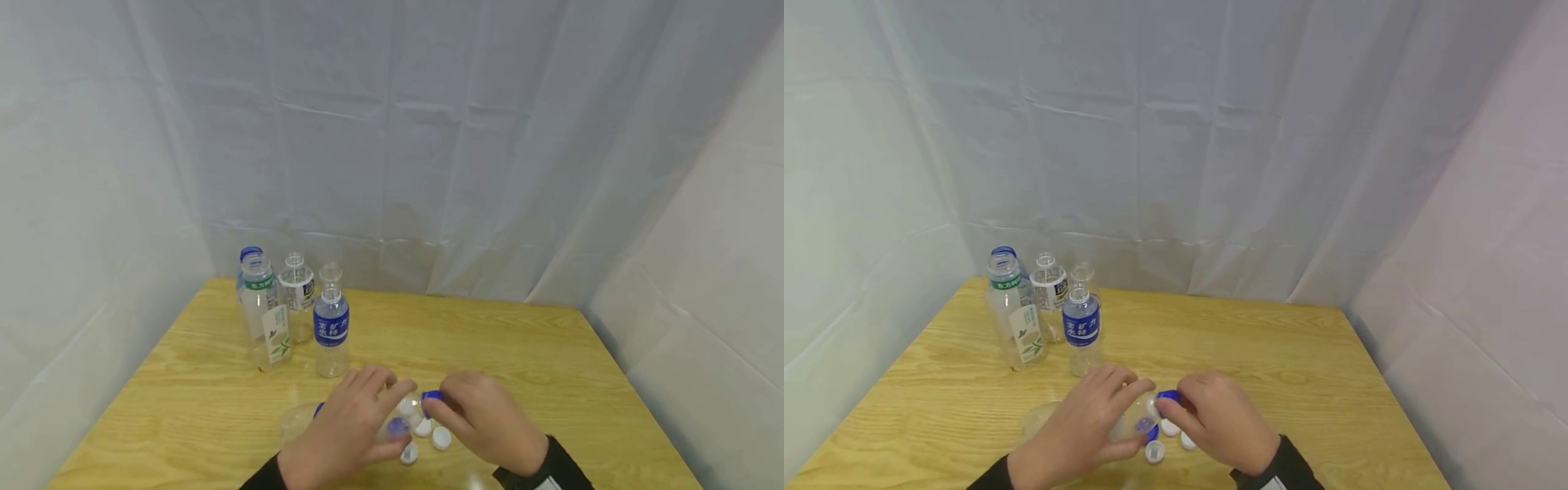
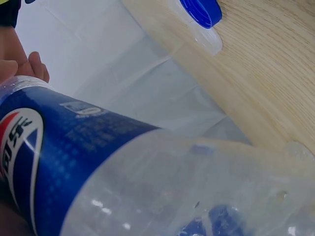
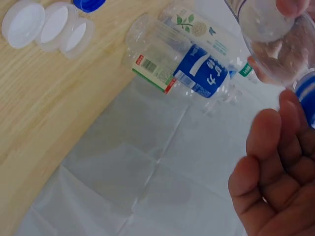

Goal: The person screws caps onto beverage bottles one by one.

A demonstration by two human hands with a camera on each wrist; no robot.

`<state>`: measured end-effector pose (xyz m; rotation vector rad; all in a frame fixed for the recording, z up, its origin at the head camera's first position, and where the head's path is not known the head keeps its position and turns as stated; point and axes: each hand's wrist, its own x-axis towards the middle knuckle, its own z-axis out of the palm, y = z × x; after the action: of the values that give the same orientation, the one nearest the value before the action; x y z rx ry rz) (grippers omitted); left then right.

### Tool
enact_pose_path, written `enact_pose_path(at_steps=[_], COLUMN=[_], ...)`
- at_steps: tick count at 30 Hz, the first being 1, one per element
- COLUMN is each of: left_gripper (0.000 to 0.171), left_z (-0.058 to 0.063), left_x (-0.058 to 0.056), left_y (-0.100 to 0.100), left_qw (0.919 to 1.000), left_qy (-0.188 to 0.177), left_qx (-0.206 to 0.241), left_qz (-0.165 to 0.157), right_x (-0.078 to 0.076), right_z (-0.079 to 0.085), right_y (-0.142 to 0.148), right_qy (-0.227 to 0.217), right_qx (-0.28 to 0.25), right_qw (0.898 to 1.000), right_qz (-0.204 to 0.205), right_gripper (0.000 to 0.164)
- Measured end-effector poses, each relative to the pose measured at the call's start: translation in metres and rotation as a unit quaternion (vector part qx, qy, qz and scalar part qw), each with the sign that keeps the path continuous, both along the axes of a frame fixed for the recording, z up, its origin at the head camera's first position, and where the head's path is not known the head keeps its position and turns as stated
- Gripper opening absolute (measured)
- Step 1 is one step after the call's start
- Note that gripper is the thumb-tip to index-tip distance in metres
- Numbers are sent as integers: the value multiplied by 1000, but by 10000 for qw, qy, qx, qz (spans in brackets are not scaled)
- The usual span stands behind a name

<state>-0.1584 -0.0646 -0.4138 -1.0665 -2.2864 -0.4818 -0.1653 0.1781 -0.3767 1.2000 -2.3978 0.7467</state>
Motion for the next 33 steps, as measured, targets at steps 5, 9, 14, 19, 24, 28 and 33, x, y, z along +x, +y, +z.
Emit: enact_pose_path(at_steps=[5, 9, 14, 19, 24, 28, 33], left_gripper=[61, 61, 59, 59, 60, 62, 63], left_z=[0, 1, 1, 0, 2, 2, 0], left_x=[0, 0, 0, -1, 0, 0, -1], left_y=[-1, -2, -3, -1, 2, 4, 3], left_qw=[10000, 9999, 9999, 10000, 10000, 10000, 10000], left_qy=[-11, 14, -34, 40, 40, 59, 62], left_qx=[-21, 20, 60, 27, -6, -58, -24], left_qz=[61, 136, 145, 52, -6, -31, 44], right_x=[0, 2, 4, 4, 4, 2, 1], right_z=[3, 10, 17, 16, 10, 3, 1], right_y=[2, 12, 17, 12, 10, 7, 6], right_qy=[-398, -545, -393, -188, -55, 27, 30], right_qx=[140, 130, 252, 358, 296, 201, 61], right_qw=[9989, 9984, 9978, 9973, 9987, 9998, 10000], right_qz=[-214, -84, 472, 605, 417, 63, -59], right_gripper=[26, 27, 56, 37, 7, 28, 31])
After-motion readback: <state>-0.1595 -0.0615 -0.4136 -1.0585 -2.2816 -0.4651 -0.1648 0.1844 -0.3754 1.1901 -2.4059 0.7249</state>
